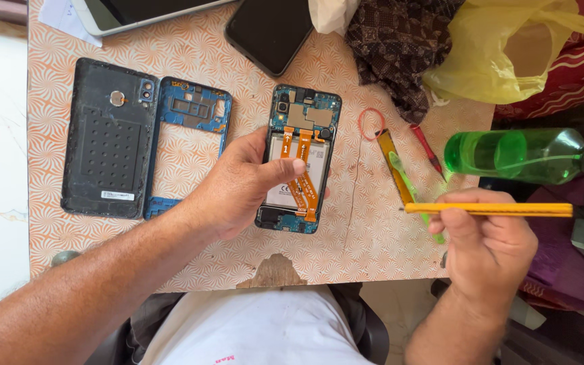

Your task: The person disassembles a smartphone by removing the back cover and internal frame, then uses a yellow plastic tool to pry and separate internal components. The person handles the phone parts and tools on a cluttered table.

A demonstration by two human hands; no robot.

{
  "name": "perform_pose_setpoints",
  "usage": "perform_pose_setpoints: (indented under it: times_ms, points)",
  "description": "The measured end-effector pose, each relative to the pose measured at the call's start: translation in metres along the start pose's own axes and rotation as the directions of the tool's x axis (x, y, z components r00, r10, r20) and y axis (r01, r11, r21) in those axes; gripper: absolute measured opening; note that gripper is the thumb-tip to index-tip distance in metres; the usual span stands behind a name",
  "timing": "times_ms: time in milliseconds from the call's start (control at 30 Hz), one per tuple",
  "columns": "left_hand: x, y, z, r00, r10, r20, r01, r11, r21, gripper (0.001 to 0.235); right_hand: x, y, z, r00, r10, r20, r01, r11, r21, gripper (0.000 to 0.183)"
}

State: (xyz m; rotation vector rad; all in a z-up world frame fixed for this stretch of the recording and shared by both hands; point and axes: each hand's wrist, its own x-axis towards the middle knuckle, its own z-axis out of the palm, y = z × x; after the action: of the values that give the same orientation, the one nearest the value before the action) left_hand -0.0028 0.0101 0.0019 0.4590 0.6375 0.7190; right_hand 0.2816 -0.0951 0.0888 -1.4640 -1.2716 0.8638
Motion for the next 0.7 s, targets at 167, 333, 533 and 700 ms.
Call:
perform_pose_setpoints:
  times_ms: [167,333,533,700]
  points:
    - [0.002,0.001,0.001,1.0,0.015,-0.019,-0.014,1.0,0.017,0.033,-0.003,0.006,0.0,0.993,-0.025,0.117,-0.025,0.912,0.409,0.016]
    - [-0.001,0.003,0.003,0.994,-0.101,-0.035,0.098,0.993,-0.073,0.031,-0.011,0.019,0.031,0.983,-0.082,0.163,-0.001,0.893,0.451,0.015]
    - [0.002,-0.002,-0.001,1.0,0.026,-0.001,-0.026,0.999,-0.024,0.029,-0.017,0.021,0.073,0.973,-0.171,0.158,0.087,0.897,0.433,0.018]
    - [0.002,-0.001,-0.002,1.0,0.013,-0.019,-0.013,1.0,0.001,0.029,-0.008,0.01,0.088,0.865,-0.405,0.295,0.408,0.911,0.054,0.019]
